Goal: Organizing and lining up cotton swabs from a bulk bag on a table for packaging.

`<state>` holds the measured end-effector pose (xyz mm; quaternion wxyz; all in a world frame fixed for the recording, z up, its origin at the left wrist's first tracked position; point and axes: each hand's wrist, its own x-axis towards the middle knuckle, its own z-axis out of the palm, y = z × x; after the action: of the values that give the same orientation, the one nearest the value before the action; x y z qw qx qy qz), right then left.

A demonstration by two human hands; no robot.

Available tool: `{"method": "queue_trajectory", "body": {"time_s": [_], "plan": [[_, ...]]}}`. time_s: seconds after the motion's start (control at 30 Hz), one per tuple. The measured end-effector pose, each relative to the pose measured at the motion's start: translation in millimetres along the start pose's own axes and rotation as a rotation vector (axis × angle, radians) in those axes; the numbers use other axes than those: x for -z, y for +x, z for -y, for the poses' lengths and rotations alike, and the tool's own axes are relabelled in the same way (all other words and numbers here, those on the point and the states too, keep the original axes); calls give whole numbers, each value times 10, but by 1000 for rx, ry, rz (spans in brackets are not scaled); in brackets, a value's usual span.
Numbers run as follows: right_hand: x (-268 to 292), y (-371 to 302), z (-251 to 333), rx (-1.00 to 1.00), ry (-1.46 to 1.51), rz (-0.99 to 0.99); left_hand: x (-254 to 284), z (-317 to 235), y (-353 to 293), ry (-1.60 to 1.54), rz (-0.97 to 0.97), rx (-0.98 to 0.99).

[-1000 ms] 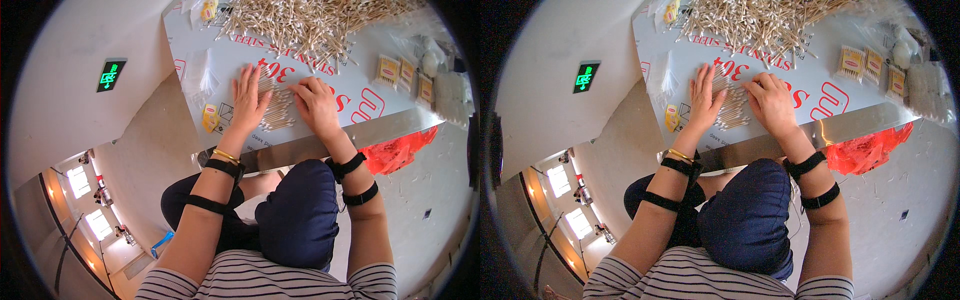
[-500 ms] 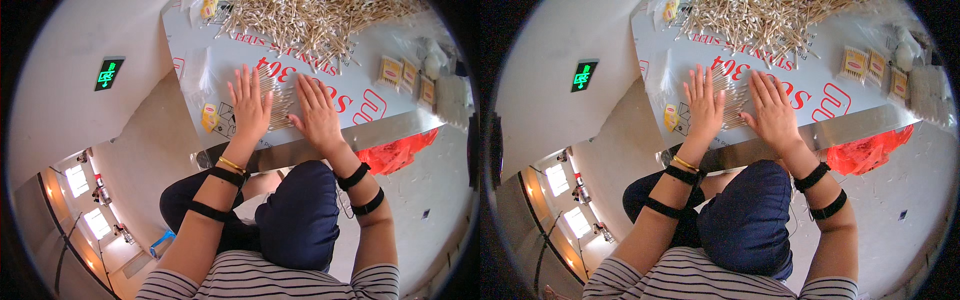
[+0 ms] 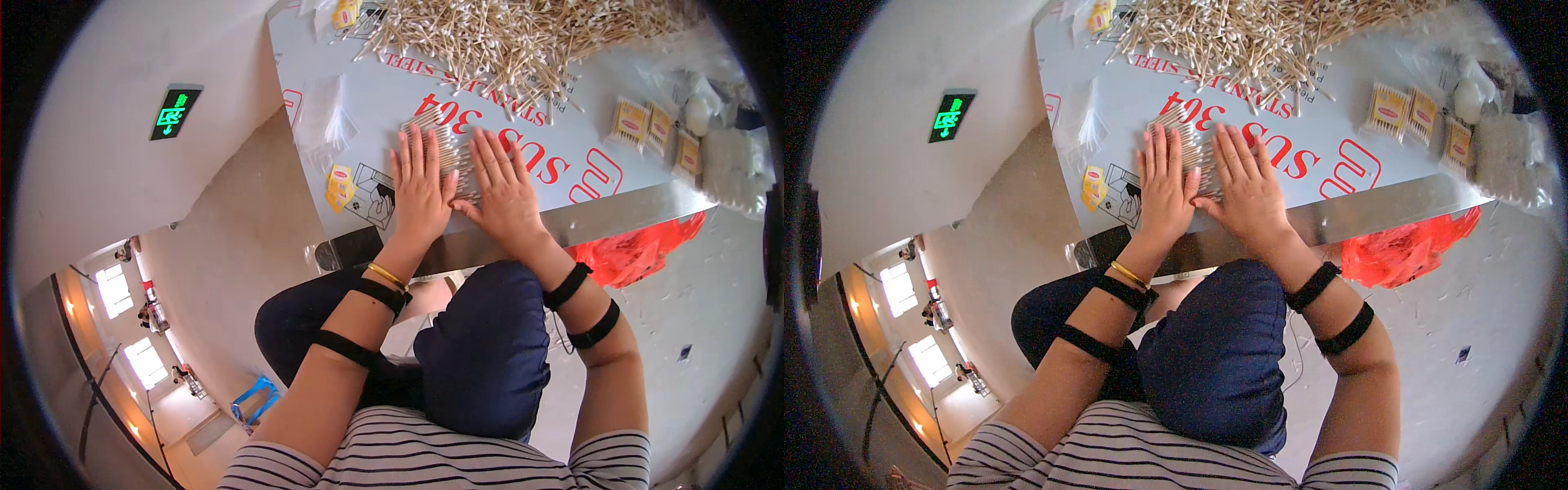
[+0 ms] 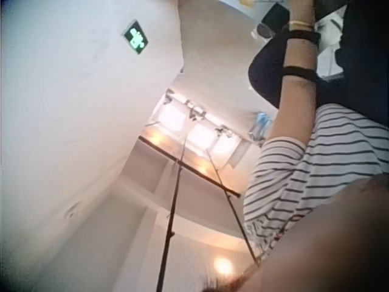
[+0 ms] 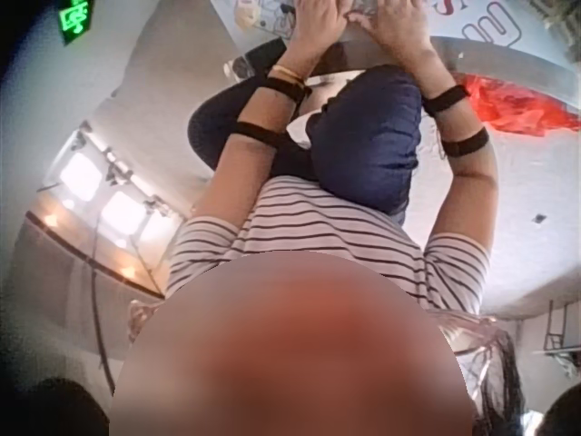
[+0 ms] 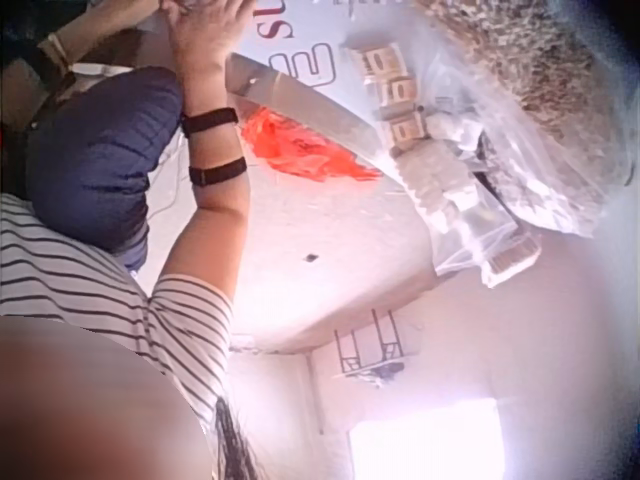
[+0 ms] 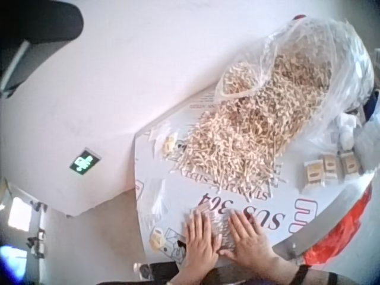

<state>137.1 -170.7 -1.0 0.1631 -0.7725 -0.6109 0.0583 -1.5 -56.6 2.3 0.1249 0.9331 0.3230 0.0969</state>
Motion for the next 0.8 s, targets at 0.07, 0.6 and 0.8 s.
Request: {"method": "queue_trajectory", "body": {"time_s": [0.07,0.6,0.8], "plan": [[-19,15,21,19,9,10,0,17,-7,10,0,-5],[-40,59,131,53,4,14,-56,84,-17,-2,-27,-85],[-82,136,38,-27,88,-68,-56,57,-12,-30,-27,-76]]}}
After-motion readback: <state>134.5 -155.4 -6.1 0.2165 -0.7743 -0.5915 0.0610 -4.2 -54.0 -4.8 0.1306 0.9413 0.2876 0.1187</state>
